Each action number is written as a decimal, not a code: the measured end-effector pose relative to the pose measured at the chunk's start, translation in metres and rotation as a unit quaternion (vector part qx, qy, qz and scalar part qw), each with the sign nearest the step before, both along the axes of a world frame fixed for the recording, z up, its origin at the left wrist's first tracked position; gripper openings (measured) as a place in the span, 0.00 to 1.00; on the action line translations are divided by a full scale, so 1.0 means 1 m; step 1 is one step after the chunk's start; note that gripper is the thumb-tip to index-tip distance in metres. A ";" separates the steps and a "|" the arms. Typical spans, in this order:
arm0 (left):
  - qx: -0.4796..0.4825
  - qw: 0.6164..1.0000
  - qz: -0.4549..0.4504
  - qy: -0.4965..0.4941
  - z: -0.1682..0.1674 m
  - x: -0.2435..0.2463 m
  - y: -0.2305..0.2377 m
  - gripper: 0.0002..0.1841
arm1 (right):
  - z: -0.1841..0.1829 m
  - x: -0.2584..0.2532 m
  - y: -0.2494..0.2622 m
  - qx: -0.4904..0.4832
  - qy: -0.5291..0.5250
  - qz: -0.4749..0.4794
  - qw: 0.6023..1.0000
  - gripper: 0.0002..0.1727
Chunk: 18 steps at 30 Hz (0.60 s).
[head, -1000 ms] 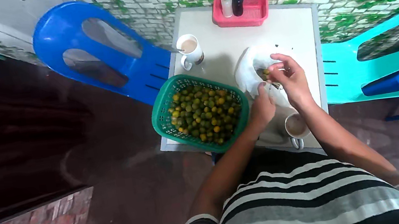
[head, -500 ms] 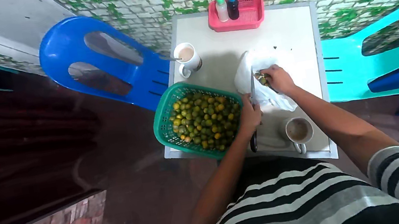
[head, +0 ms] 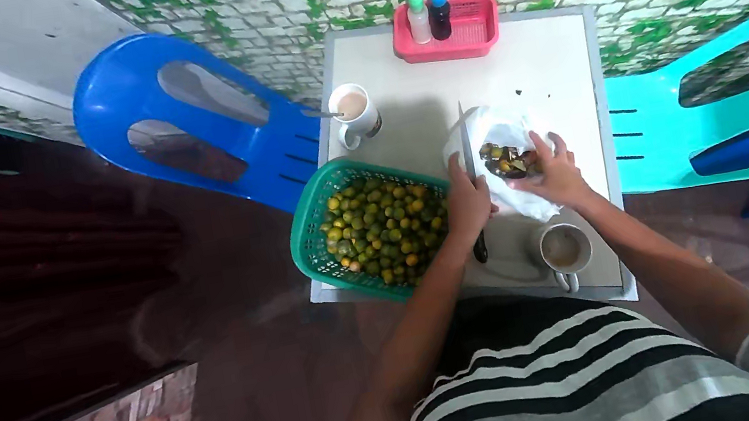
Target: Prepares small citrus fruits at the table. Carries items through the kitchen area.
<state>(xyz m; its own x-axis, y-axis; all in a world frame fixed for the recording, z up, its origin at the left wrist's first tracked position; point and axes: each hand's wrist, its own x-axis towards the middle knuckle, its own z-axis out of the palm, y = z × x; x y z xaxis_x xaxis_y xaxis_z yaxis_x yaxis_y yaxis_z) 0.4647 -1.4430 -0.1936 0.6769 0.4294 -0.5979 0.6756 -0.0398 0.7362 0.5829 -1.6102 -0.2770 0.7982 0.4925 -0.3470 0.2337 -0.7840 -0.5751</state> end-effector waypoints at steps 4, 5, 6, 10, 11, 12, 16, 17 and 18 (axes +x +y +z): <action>0.053 0.998 -0.024 0.006 -0.021 0.031 0.009 0.44 | 0.007 -0.010 -0.006 -0.071 0.019 0.017 0.997 0.58; 0.061 0.997 -0.045 0.022 -0.027 0.037 0.011 0.46 | 0.011 -0.009 -0.007 -0.065 0.016 -0.001 0.998 0.52; 0.062 0.995 -0.069 0.037 -0.030 0.042 0.012 0.47 | 0.016 -0.007 -0.009 -0.044 0.018 -0.017 0.999 0.47; -0.077 0.989 -0.123 -0.016 -0.030 0.047 0.002 0.53 | 0.041 0.000 -0.015 0.127 -0.001 -0.024 0.992 0.33; -0.115 0.983 -0.136 -0.039 -0.028 0.046 -0.001 0.55 | 0.049 0.001 -0.014 0.177 -0.005 -0.027 0.984 0.31; -0.146 0.977 -0.144 -0.062 -0.027 0.046 -0.004 0.56 | 0.058 0.003 -0.012 0.228 -0.005 -0.031 0.973 0.30; -0.210 0.962 -0.097 -0.144 -0.015 0.047 -0.014 0.34 | 0.091 0.003 -0.001 0.386 0.089 -0.038 0.917 0.29; -0.205 0.963 -0.073 -0.157 -0.012 0.048 -0.015 0.25 | 0.098 0.000 -0.001 0.405 0.104 -0.022 0.908 0.29; -0.194 0.966 -0.056 -0.162 -0.009 0.049 -0.016 0.20 | 0.106 -0.003 -0.003 0.413 0.103 -0.002 0.905 0.28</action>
